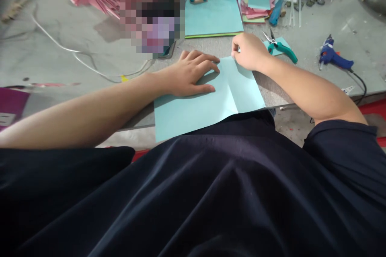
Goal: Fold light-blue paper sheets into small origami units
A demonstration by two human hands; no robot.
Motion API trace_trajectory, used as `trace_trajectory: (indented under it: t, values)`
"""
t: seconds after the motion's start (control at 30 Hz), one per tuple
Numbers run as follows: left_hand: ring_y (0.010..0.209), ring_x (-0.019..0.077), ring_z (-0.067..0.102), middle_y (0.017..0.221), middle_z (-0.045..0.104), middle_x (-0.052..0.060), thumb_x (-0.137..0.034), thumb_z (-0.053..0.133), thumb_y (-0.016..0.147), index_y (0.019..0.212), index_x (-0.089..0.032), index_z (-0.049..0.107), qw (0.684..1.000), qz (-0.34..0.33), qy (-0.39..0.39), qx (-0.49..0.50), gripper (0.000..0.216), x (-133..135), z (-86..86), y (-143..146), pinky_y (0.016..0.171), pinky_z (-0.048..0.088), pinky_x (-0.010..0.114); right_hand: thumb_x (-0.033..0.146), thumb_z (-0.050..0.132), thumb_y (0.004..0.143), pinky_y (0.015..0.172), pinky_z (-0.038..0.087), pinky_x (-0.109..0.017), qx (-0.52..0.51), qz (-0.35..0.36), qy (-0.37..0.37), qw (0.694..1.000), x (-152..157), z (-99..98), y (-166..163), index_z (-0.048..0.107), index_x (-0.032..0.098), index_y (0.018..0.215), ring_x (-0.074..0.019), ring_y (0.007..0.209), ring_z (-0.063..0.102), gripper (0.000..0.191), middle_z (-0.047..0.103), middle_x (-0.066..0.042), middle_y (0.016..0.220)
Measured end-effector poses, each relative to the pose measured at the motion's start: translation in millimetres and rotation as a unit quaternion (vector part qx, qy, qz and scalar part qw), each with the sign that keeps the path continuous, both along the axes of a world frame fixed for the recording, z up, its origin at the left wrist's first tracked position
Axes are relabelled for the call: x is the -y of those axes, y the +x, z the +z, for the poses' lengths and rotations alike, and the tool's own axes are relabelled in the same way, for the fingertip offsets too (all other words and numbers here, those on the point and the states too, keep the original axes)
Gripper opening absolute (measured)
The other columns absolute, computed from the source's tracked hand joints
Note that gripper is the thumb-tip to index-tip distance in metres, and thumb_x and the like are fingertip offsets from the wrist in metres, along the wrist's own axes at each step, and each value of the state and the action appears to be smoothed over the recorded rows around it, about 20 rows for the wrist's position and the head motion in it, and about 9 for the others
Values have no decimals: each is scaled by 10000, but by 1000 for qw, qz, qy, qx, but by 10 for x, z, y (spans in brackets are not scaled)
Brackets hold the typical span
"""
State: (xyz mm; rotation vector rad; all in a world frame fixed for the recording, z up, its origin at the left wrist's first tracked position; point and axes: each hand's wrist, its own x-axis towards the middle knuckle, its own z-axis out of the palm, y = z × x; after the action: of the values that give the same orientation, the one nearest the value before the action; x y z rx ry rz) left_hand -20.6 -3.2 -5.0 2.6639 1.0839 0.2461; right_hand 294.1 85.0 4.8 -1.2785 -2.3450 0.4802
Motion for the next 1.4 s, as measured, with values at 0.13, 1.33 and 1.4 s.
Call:
trace_trajectory:
  t: [0.13,1.33,1.4]
  values:
    - [1806,577,572,1974,644,182,-876,628,1137,1724,-325,768,999,0,-12,30,817,-4,-37,1,1499,414,797,750,914,989,1062,651,-643,-33,9,-4,999,-59,-40,31,743,402,806,-501,1211,818,429,832,-107,879]
    - [1784,490,682,1942,699,172,-564,592,1237,1801,-242,794,998,-62,7,29,680,22,21,-23,1546,500,691,111,822,1152,888,401,-418,96,-64,-98,988,366,548,-104,635,326,1040,-313,897,651,306,558,28,703]
    - [1768,484,700,1939,702,164,-529,618,1238,1808,-256,797,997,-64,9,29,657,23,17,-29,1540,527,680,74,819,1142,894,401,-410,101,-59,-95,989,368,538,-115,642,317,1017,-303,908,666,325,554,26,698]
